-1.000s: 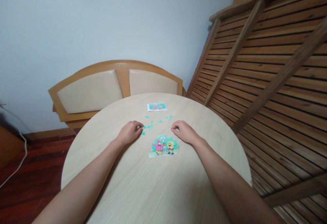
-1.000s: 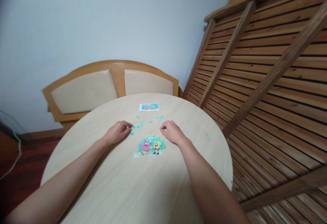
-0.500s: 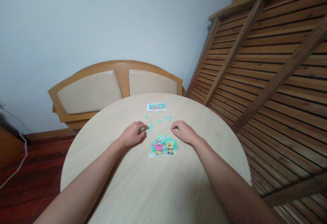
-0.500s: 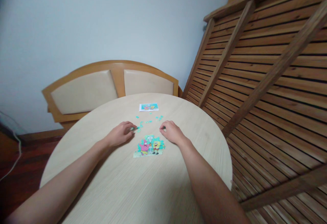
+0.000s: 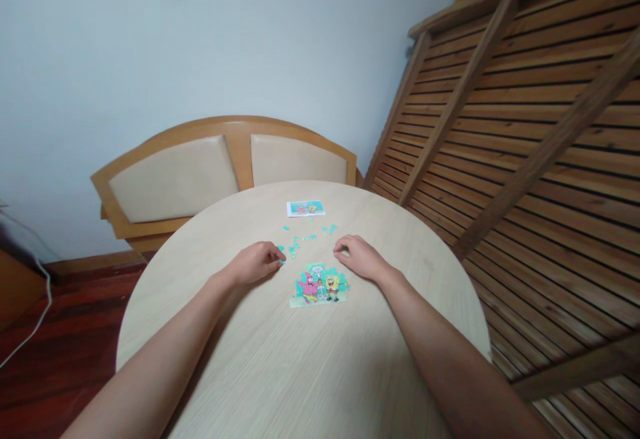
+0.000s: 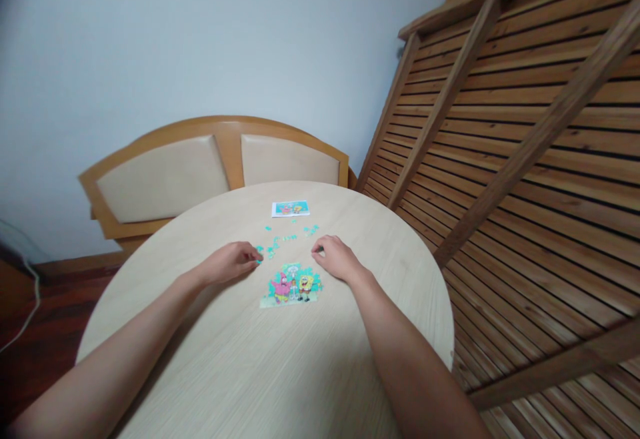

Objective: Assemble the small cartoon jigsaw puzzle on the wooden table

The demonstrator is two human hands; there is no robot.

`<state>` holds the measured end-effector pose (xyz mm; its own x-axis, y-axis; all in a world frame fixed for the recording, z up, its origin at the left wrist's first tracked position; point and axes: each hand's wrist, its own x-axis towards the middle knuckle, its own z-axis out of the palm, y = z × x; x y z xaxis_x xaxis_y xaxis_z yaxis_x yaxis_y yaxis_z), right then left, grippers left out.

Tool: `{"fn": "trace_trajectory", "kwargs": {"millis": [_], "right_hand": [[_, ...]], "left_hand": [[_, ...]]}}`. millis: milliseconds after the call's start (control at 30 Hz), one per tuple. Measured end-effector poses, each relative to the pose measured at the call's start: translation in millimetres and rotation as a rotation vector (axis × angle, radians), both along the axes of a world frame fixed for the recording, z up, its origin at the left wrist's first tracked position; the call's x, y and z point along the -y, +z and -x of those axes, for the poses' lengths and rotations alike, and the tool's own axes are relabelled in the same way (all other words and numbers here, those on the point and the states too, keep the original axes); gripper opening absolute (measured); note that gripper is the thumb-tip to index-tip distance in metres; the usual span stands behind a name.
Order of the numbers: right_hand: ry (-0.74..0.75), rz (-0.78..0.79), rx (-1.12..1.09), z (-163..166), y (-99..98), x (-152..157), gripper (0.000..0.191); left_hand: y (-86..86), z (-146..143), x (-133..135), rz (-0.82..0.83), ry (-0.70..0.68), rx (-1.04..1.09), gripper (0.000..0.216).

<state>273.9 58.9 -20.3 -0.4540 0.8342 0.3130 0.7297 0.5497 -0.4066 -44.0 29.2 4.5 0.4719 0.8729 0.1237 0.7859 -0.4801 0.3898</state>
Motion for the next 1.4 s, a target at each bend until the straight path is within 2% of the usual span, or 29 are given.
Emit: {"fn": "trace_trajectory", "kwargs": {"millis": [133, 367, 567, 633, 733, 800, 867, 1067, 1400], "right_hand": [[-0.001, -0.003, -0.002, 0, 1.1, 1, 0.007], [0.011, 0.001, 0.007, -1, 2.8, 1, 0.008], [0.065, -0.027, -0.003, 3, 13.3, 11, 0.015], [0.142, -0.014, -0.016, 6, 17.8, 16, 0.023], [0.238, 0.089, 0.025, 12, 21.5, 23, 0.052], [0.265, 0.157, 0.077, 14, 21.4, 26, 0.067], [0.269, 0.190, 0.106, 16, 20.3, 27, 0.074], [0.251, 0.186, 0.115, 15, 19.2, 25, 0.067], [0.228, 0.176, 0.110, 16, 21.3, 25, 0.064]], "left_hand": [[-3.6, 1, -1, 0.050, -0.052, 0.093, 0.026], [0.5, 2, 0, 0.046, -0.026, 0.072, 0.021], [1.1, 0, 1, 0.131, -0.055, 0.141, 0.018], [0.7, 0, 2, 0.164, -0.065, 0.171, 0.018], [0.1, -2, 4, 0.197, -0.080, 0.211, 0.021], [-0.2, -4, 5, 0.209, -0.090, 0.235, 0.023], [0.1, -5, 6, 0.232, -0.103, 0.276, 0.026], [4.0, -13, 12, 0.350, -0.213, 0.337, 0.027], [5.3, -20, 16, 0.392, -0.285, 0.336, 0.029]]}}
